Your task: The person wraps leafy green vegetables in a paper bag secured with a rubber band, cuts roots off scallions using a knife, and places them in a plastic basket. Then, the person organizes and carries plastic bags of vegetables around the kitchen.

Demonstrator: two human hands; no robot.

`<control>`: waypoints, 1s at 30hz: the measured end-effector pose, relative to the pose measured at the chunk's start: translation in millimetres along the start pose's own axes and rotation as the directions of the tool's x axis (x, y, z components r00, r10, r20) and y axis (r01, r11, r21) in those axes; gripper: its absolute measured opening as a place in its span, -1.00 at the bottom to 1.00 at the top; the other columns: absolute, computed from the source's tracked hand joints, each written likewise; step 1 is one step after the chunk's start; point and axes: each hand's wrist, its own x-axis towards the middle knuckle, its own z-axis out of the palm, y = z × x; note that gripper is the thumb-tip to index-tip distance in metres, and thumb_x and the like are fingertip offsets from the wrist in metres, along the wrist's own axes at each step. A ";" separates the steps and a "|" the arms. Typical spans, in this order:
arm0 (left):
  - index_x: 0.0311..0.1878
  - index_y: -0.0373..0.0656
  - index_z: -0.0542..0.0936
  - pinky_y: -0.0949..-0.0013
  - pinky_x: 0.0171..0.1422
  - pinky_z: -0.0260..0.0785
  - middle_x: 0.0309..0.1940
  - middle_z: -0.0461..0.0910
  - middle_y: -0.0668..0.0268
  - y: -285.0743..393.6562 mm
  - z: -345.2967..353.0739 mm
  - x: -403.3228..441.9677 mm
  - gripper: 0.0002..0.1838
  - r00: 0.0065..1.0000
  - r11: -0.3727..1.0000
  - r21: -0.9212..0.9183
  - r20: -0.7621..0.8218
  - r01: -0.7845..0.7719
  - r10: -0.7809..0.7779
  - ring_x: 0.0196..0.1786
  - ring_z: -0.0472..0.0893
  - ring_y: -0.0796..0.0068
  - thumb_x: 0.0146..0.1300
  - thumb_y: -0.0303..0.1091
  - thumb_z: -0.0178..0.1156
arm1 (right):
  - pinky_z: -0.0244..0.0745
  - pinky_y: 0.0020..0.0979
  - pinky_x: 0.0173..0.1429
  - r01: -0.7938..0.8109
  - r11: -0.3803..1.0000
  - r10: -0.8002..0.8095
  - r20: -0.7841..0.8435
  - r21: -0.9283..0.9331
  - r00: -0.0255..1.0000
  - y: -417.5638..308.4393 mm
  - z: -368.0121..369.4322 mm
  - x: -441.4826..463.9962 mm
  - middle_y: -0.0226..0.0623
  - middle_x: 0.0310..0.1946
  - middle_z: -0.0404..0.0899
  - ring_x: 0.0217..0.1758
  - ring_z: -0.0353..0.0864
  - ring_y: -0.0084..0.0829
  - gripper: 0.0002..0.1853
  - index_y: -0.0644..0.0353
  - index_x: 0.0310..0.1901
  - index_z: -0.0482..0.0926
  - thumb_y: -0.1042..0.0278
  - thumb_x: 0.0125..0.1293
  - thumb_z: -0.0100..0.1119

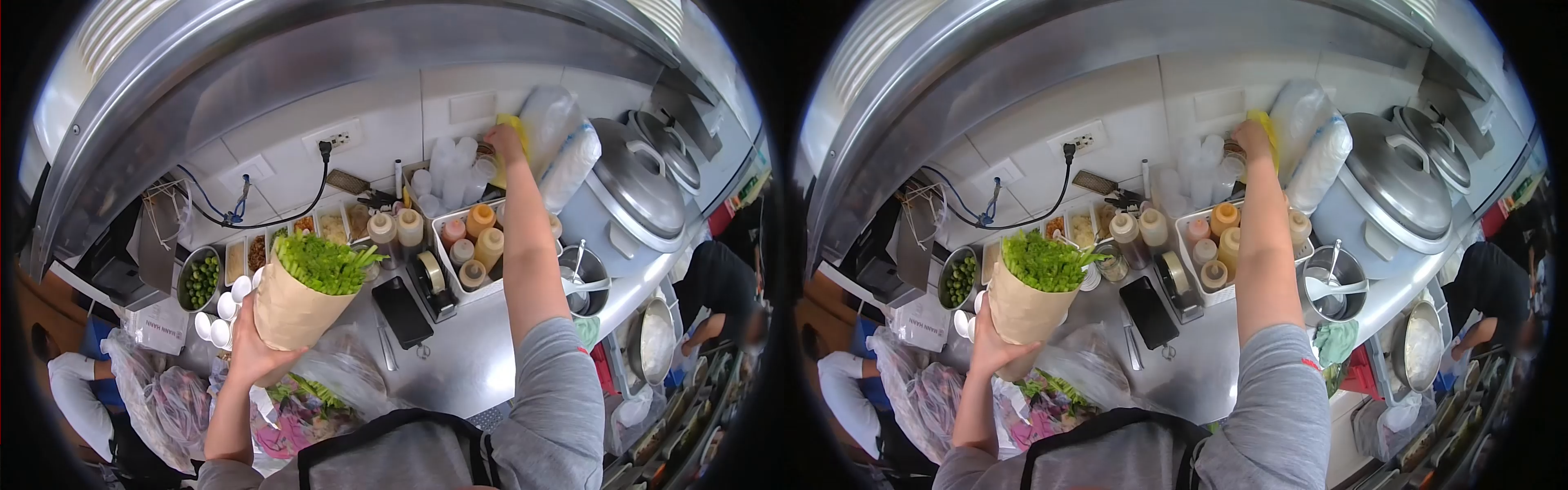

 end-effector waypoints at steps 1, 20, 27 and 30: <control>0.14 -0.27 0.25 0.16 0.13 0.31 -0.05 0.46 0.02 3.1 2.1 0.2 0.00 1.000 1.000 0.014 0.012 0.005 -0.005 0.06 0.46 0.08 -0.48 -0.21 0.53 | 0.45 -0.31 -0.21 -0.001 1.000 0.001 -0.001 0.001 1.000 0.3 -0.5 0.2 -0.15 -0.42 0.63 -0.35 0.61 -0.21 -0.84 0.20 -0.44 0.66 0.34 -0.07 0.21; 0.20 -0.33 0.24 0.25 0.12 0.20 -0.17 0.47 0.13 68.6 93.7 -10.8 -0.16 0.686 0.605 0.324 0.348 -0.727 0.639 -0.05 0.44 0.21 -0.32 -0.46 0.25 | 0.49 -0.47 -0.16 -0.135 0.407 -0.137 0.206 0.903 0.969 -154.1 -138.3 -230.2 -0.15 0.07 0.44 -0.15 0.57 -0.41 -0.70 0.12 -0.03 0.30 0.43 0.22 0.12; 0.24 -0.29 0.24 0.28 0.06 0.20 -0.22 0.39 0.26 98.0 134.9 -25.7 -0.22 0.442 0.318 0.315 0.508 -0.894 0.740 -0.16 0.40 0.30 -0.21 -0.52 0.15 | 0.38 -0.36 0.04 0.118 0.907 -0.403 0.752 0.404 0.522 -169.9 -127.9 -359.2 -0.19 -0.10 0.47 -0.01 0.47 -0.30 -0.32 0.18 -0.04 0.32 0.03 -0.12 0.46; 0.15 -0.25 0.32 0.28 0.03 0.21 -0.26 0.39 0.27 100.7 160.8 -37.5 -0.29 0.380 0.274 0.275 0.494 -0.921 0.782 -0.15 0.41 0.30 -0.24 -0.51 0.17 | 0.37 -0.34 0.07 0.118 0.954 -0.292 0.775 0.274 0.560 -164.8 -129.4 -392.8 -0.08 -0.07 0.45 0.02 0.47 -0.21 -0.15 0.25 0.00 0.31 -0.08 -0.27 0.50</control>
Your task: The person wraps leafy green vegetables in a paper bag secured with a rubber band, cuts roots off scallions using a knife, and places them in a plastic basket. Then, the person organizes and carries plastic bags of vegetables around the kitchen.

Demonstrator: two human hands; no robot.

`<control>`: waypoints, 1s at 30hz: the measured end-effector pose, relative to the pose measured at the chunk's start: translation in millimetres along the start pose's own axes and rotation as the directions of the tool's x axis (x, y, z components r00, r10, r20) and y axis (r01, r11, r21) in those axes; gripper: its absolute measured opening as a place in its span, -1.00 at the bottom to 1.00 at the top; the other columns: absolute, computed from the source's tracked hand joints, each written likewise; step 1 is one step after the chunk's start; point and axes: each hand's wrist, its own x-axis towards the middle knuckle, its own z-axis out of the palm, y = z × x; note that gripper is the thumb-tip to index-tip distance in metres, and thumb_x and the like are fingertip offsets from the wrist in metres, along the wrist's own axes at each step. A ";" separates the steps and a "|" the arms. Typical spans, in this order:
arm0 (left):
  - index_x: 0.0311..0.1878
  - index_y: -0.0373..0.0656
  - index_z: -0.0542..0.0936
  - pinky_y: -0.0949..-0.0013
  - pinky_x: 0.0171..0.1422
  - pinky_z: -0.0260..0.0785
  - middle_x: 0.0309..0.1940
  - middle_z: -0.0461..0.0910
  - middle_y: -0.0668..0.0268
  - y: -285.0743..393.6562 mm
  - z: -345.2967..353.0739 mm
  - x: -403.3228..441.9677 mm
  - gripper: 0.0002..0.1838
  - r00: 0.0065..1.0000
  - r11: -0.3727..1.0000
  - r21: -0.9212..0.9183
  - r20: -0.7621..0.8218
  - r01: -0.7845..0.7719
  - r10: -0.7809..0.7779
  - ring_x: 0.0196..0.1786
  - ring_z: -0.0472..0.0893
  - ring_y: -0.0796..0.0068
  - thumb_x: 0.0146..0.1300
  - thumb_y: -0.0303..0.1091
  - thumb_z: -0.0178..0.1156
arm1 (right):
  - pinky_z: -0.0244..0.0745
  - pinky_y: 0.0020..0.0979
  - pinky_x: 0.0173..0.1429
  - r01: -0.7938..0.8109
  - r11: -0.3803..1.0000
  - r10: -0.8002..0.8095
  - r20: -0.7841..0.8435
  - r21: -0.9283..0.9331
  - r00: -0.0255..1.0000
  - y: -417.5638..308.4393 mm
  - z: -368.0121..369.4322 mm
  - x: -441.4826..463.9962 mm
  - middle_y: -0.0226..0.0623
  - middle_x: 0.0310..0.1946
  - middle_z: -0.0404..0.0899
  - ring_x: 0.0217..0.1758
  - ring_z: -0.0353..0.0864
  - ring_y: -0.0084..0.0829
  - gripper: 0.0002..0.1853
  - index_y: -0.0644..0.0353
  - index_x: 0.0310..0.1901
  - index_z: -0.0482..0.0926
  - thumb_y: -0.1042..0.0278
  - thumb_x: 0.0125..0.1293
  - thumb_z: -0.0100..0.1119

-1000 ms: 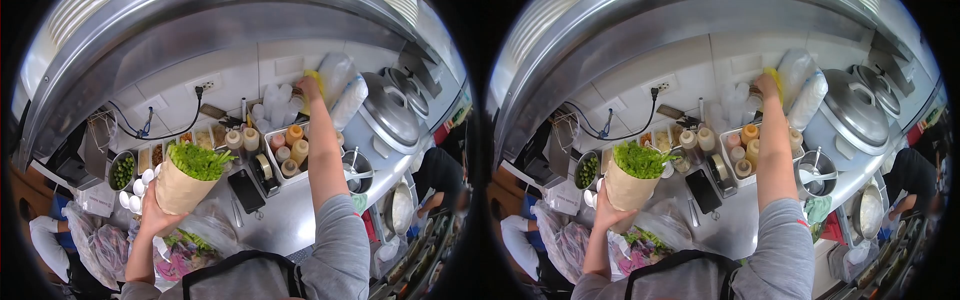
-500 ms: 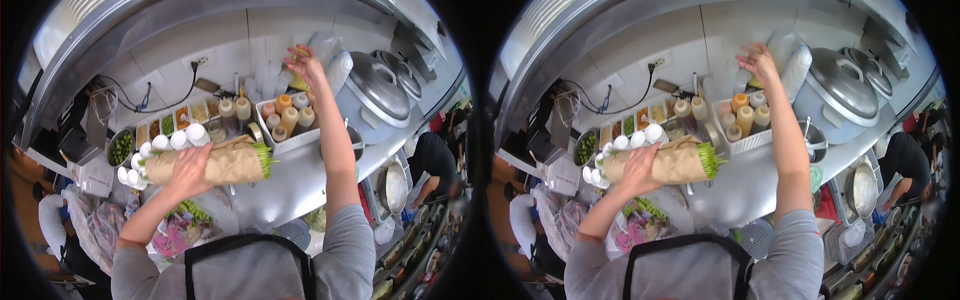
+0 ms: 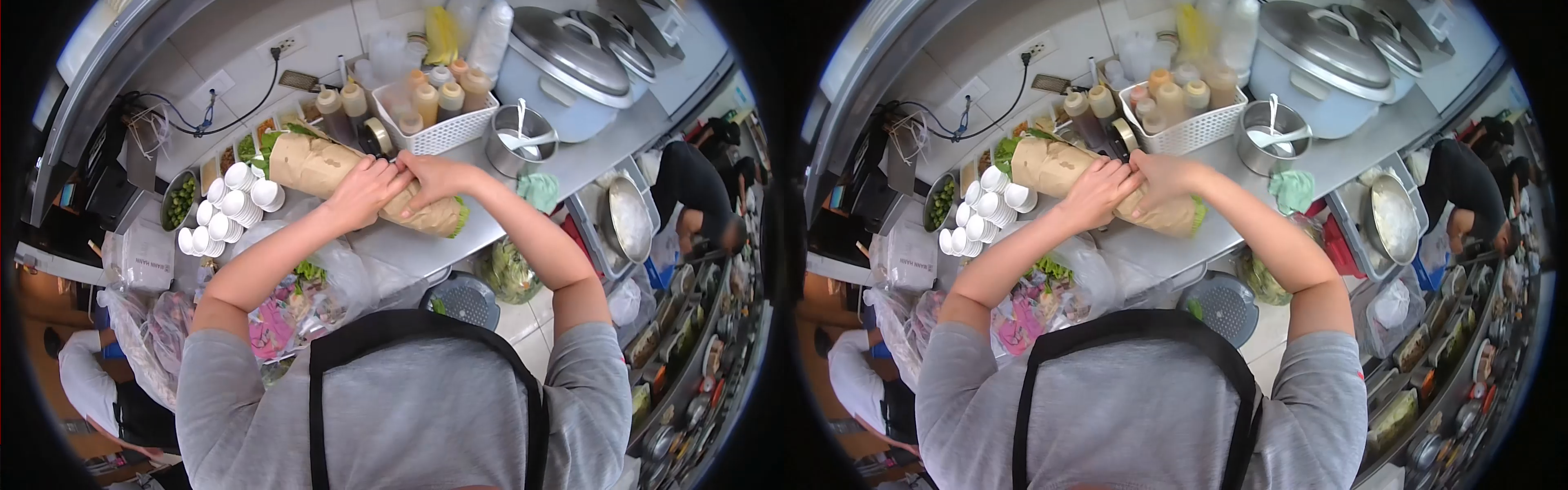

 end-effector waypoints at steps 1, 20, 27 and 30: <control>0.15 -0.25 0.32 0.28 0.03 0.21 -0.26 0.39 0.27 5.2 8.1 2.0 -0.29 1.000 1.000 -0.006 -0.005 -0.013 0.013 -0.15 0.41 0.30 -0.24 -0.51 0.17 | 0.38 -0.32 0.06 0.057 0.998 -0.059 -0.098 -0.024 0.993 6.0 9.9 -6.3 -0.04 -0.07 0.45 0.01 0.47 -0.17 -0.12 0.29 0.01 0.31 -0.07 -0.30 0.50; 0.03 -0.18 0.43 0.24 0.02 0.24 -0.18 0.53 0.19 69.9 -32.5 17.4 -0.21 0.876 0.822 -0.386 -0.064 0.420 -0.478 -0.05 0.49 0.22 -0.43 -0.17 0.42 | 0.35 -0.34 0.16 0.018 0.812 0.297 -0.441 0.583 0.847 86.4 51.5 -152.7 -0.10 0.27 0.21 0.19 0.36 -0.28 -0.01 0.22 0.33 0.07 0.08 -0.09 0.41; 0.02 -0.17 0.45 0.26 0.04 0.22 -0.15 0.53 0.19 86.6 -38.8 27.0 -0.22 0.949 0.859 -0.422 0.010 0.291 -0.316 -0.02 0.48 0.23 -0.42 -0.15 0.43 | 0.44 -0.37 0.12 0.122 0.406 0.232 -0.231 0.906 0.945 101.1 41.5 -162.2 -0.23 0.13 0.40 0.07 0.48 -0.37 -0.42 0.21 0.28 0.15 0.49 0.22 0.06; 0.02 -0.18 0.44 0.24 0.01 0.26 -0.15 0.55 0.18 81.4 -33.4 35.9 -0.20 0.910 0.836 -0.446 -0.100 0.321 -0.403 -0.03 0.50 0.20 -0.46 -0.15 0.44 | 0.52 -0.45 -0.08 -0.086 0.355 0.212 0.010 0.931 0.977 103.8 86.8 -147.7 -0.19 -0.12 0.54 -0.20 0.61 -0.40 -0.67 0.29 0.09 0.36 0.36 0.34 -0.07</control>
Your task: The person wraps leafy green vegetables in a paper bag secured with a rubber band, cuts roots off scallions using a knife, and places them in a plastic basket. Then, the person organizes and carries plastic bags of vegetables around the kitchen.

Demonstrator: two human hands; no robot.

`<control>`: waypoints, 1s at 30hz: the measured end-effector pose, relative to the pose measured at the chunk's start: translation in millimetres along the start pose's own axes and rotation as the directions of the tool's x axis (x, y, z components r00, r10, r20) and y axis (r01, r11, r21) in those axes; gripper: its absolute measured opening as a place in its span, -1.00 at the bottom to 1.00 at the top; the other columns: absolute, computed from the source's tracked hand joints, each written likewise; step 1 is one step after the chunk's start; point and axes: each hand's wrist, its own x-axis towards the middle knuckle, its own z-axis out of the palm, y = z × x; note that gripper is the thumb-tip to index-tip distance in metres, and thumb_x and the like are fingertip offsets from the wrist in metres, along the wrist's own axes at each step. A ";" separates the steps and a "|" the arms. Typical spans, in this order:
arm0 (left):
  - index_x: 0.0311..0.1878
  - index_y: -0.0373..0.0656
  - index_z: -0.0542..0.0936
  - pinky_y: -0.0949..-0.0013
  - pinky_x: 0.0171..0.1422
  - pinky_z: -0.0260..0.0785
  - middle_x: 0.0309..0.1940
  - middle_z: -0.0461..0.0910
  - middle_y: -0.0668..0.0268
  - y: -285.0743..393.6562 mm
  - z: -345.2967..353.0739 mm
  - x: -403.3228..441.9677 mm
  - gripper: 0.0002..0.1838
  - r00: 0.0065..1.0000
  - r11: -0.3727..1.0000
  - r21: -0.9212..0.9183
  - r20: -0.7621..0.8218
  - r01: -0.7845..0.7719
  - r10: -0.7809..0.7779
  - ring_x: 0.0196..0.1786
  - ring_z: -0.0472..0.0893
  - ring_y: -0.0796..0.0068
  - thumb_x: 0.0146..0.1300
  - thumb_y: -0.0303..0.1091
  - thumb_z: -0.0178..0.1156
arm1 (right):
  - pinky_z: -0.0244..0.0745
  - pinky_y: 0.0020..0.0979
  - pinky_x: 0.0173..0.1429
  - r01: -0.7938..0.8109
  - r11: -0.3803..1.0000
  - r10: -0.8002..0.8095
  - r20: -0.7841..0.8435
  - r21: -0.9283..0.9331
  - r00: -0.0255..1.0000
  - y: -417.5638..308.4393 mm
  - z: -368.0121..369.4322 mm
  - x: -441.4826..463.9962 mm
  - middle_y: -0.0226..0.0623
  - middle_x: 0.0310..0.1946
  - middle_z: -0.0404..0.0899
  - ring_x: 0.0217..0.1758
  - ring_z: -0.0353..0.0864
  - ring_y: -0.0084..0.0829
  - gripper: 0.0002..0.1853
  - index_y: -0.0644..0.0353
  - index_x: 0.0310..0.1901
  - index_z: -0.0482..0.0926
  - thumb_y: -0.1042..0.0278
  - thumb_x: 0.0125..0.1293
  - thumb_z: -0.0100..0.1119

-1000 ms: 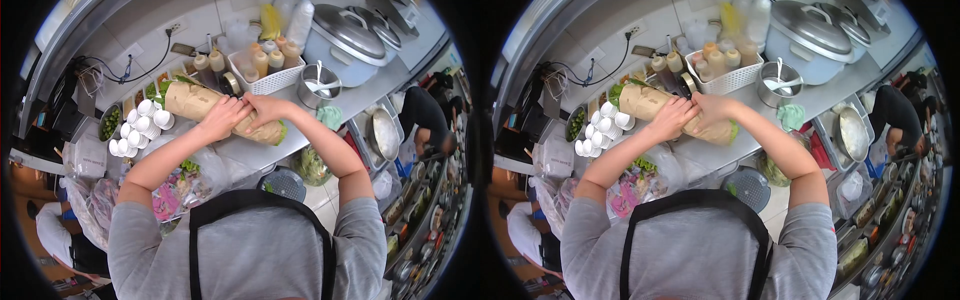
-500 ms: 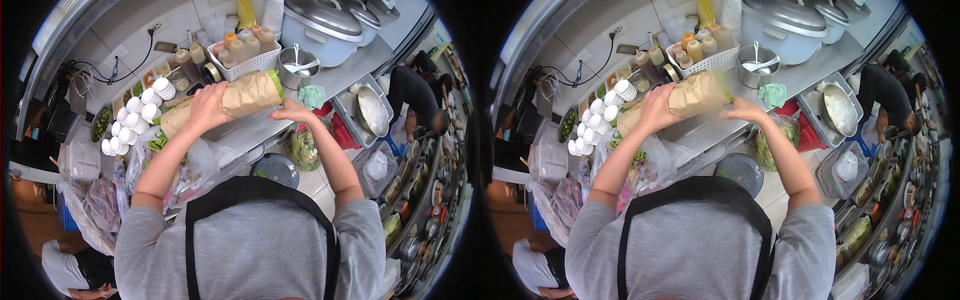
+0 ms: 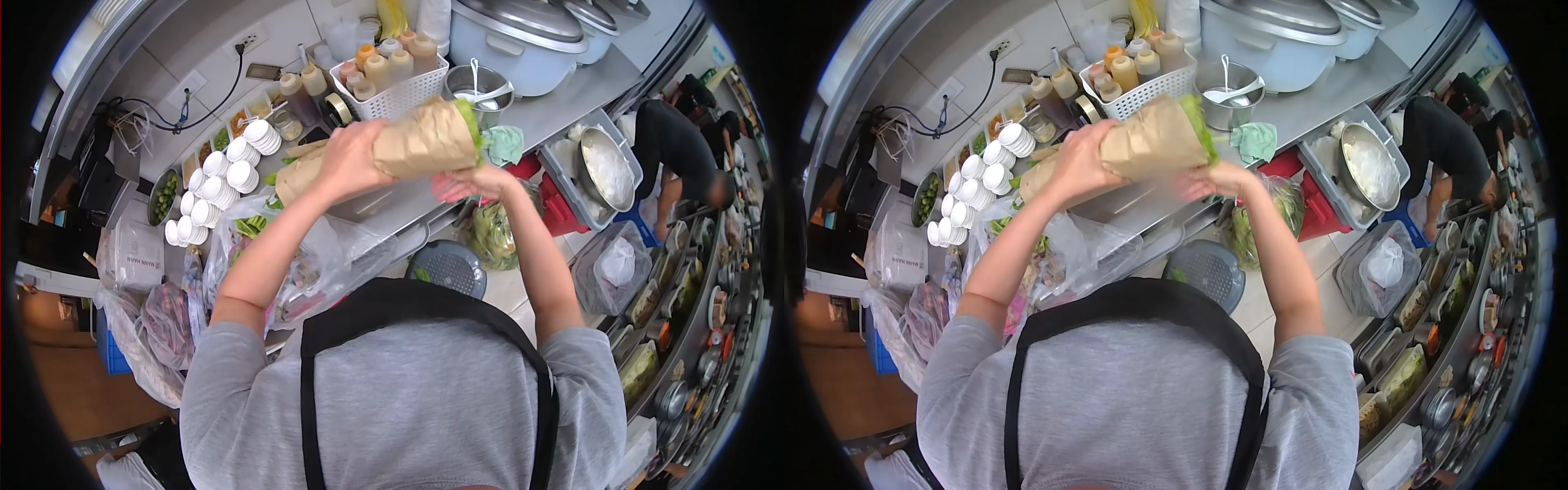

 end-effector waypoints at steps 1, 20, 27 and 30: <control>0.03 -0.19 0.44 0.22 0.02 0.28 -0.15 0.56 0.16 -2.1 -3.1 4.2 -0.17 0.993 0.993 -0.033 0.037 0.117 -0.116 -0.03 0.51 0.17 -0.48 -0.14 0.44 | 0.52 -0.45 -0.08 -0.002 1.000 0.002 0.003 0.000 1.000 0.5 4.8 -9.8 -0.19 -0.12 0.54 -0.20 0.61 -0.40 -0.67 0.29 0.09 0.36 0.36 0.34 -0.07; 0.25 -0.31 0.17 0.31 0.21 0.28 0.06 0.44 0.15 -43.1 -12.7 -8.9 0.04 0.841 0.466 -0.743 0.238 0.480 -0.486 0.09 0.47 0.33 -0.40 -0.44 0.52 | 0.36 -0.35 0.13 0.092 0.683 -0.615 -0.501 -0.725 0.609 11.7 -114.4 18.6 -0.24 0.09 0.46 0.07 0.48 -0.35 -0.67 0.14 -0.07 0.60 0.18 0.17 0.15; 0.16 -0.33 0.26 0.31 0.15 0.33 0.00 0.48 0.13 -42.5 -34.1 -0.1 -0.15 0.792 0.350 -0.825 0.179 0.444 -0.584 0.03 0.51 0.32 -0.28 -0.46 0.46 | 0.18 -0.22 0.28 -0.711 0.089 -0.678 -0.565 -0.698 0.470 104.1 -151.3 94.0 0.06 -0.02 0.48 0.16 0.35 0.02 -0.44 0.27 0.19 0.34 0.39 0.06 0.03; 0.14 -0.33 0.28 0.32 0.11 0.36 -0.02 0.49 0.13 -46.4 -30.1 5.2 -0.20 0.800 0.320 -0.856 0.163 0.406 -0.577 0.01 0.52 0.33 -0.24 -0.44 0.45 | 0.26 -0.24 0.29 -0.348 0.029 -0.742 -0.254 -0.937 0.621 128.2 -49.6 99.7 0.07 0.07 0.41 0.25 0.29 -0.03 -0.33 0.14 0.22 0.31 0.62 -0.08 -0.02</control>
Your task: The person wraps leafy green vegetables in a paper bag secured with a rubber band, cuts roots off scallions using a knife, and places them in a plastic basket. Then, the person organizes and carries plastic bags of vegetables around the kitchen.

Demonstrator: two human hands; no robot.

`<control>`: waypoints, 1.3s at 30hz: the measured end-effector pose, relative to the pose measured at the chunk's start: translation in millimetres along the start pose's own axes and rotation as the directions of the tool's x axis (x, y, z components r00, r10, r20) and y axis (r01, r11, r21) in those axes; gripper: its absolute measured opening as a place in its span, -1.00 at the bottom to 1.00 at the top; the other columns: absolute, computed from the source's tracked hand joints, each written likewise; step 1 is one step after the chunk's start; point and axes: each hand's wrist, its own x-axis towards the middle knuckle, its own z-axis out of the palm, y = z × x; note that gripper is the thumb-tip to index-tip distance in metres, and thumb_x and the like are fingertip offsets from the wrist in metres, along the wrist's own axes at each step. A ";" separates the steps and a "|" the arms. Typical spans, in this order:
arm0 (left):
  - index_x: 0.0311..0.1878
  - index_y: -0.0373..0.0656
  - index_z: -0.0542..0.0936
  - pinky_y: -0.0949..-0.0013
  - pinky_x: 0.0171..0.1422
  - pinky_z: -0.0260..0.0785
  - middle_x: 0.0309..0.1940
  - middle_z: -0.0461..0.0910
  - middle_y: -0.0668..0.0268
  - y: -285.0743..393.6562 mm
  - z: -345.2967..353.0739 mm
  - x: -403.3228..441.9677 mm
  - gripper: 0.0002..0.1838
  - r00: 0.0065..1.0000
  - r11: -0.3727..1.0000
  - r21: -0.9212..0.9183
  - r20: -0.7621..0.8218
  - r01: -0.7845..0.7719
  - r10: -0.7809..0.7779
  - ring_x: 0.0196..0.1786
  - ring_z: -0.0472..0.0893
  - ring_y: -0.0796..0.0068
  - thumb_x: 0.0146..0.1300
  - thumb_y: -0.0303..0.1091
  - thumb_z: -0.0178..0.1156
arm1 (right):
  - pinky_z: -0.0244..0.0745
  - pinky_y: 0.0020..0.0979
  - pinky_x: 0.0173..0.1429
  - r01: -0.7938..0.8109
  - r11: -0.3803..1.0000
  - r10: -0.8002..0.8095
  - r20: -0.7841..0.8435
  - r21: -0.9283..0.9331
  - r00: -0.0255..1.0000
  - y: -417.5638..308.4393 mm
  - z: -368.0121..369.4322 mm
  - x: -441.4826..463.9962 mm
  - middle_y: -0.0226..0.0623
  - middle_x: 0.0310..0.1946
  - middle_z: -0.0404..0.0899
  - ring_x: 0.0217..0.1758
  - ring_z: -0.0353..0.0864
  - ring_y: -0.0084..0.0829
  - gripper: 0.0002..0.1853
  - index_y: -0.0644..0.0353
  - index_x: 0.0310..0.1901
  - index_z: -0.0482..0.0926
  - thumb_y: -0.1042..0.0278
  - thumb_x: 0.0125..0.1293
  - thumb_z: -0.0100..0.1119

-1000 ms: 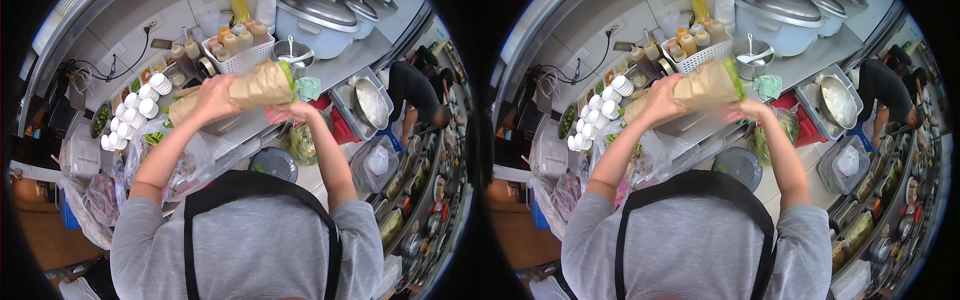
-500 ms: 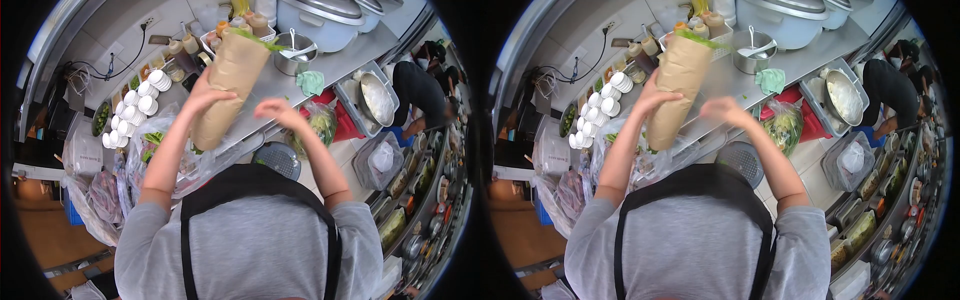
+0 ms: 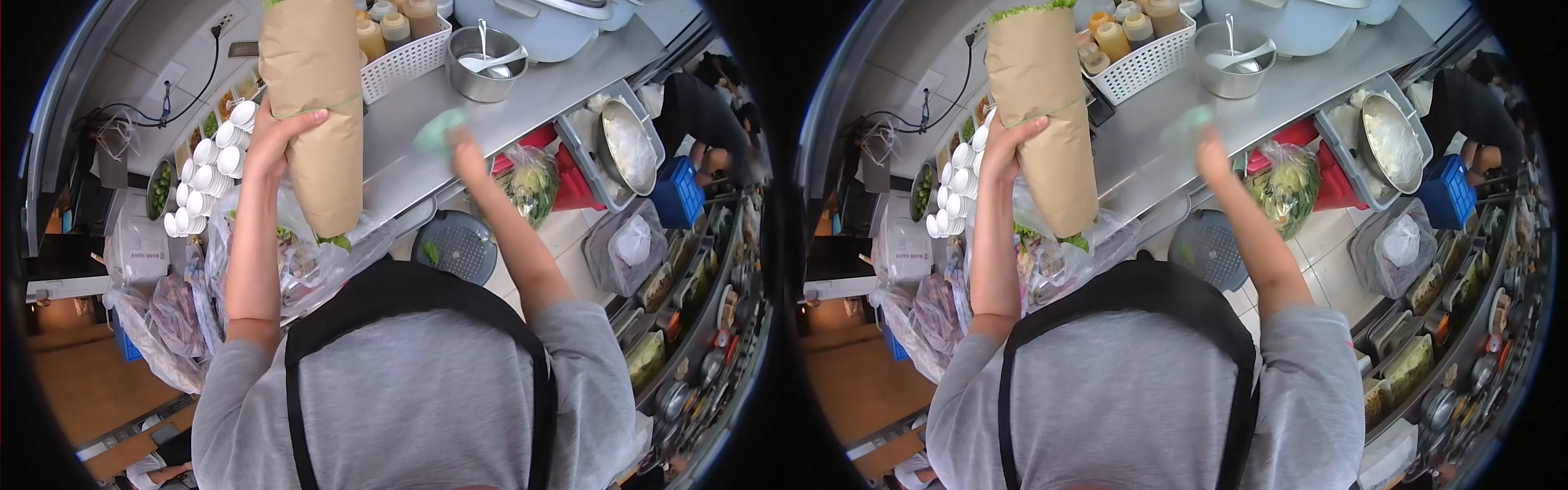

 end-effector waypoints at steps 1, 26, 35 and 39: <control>0.13 -0.34 0.30 0.33 0.09 0.37 -0.02 0.49 0.13 0.6 0.8 1.7 -0.23 1.000 1.000 -0.022 -0.017 -0.018 0.017 0.00 0.52 0.33 -0.22 -0.44 0.44 | 0.31 -0.25 0.26 0.107 0.988 -0.113 0.049 0.108 0.992 -17.6 -1.1 -23.5 0.04 0.11 0.39 0.23 0.33 -0.08 -0.34 0.10 0.19 0.36 0.63 -0.08 -0.01; 0.01 -0.33 0.46 0.33 0.06 0.44 -0.12 0.57 0.16 -63.8 0.3 2.8 -0.52 0.934 0.832 -0.425 0.130 0.356 -0.333 -0.11 0.59 0.38 0.03 -0.35 0.33 | 0.19 -0.20 0.30 0.383 0.696 -0.505 0.035 0.607 0.863 -92.3 -21.5 -58.0 -0.07 0.12 0.35 0.24 0.26 -0.07 -0.51 0.17 0.17 0.33 0.43 0.13 -0.13; 0.05 -0.31 0.41 0.18 -0.04 0.49 -0.13 0.55 0.11 -197.3 121.1 45.7 -0.29 0.860 0.712 -0.533 0.061 0.457 -0.507 -0.12 0.59 0.22 -0.25 -0.36 0.47 | 0.40 -0.24 0.08 -0.443 0.849 0.447 0.057 0.289 0.893 136.1 -91.6 -29.1 0.01 -0.08 0.54 0.00 0.53 -0.09 -0.59 0.24 0.03 0.50 0.64 0.08 -0.02; 0.22 -0.27 0.19 0.14 0.16 0.35 0.09 0.38 0.03 -220.5 143.3 54.7 0.04 0.732 0.827 -0.202 -0.390 0.524 -0.559 0.12 0.43 0.15 -0.36 -0.10 0.51 | 0.39 -0.24 0.02 -0.309 0.885 0.361 -0.096 0.349 0.927 113.4 -123.5 7.2 0.01 -0.09 0.53 -0.02 0.53 -0.09 -0.66 0.19 0.02 0.51 0.59 0.21 -0.06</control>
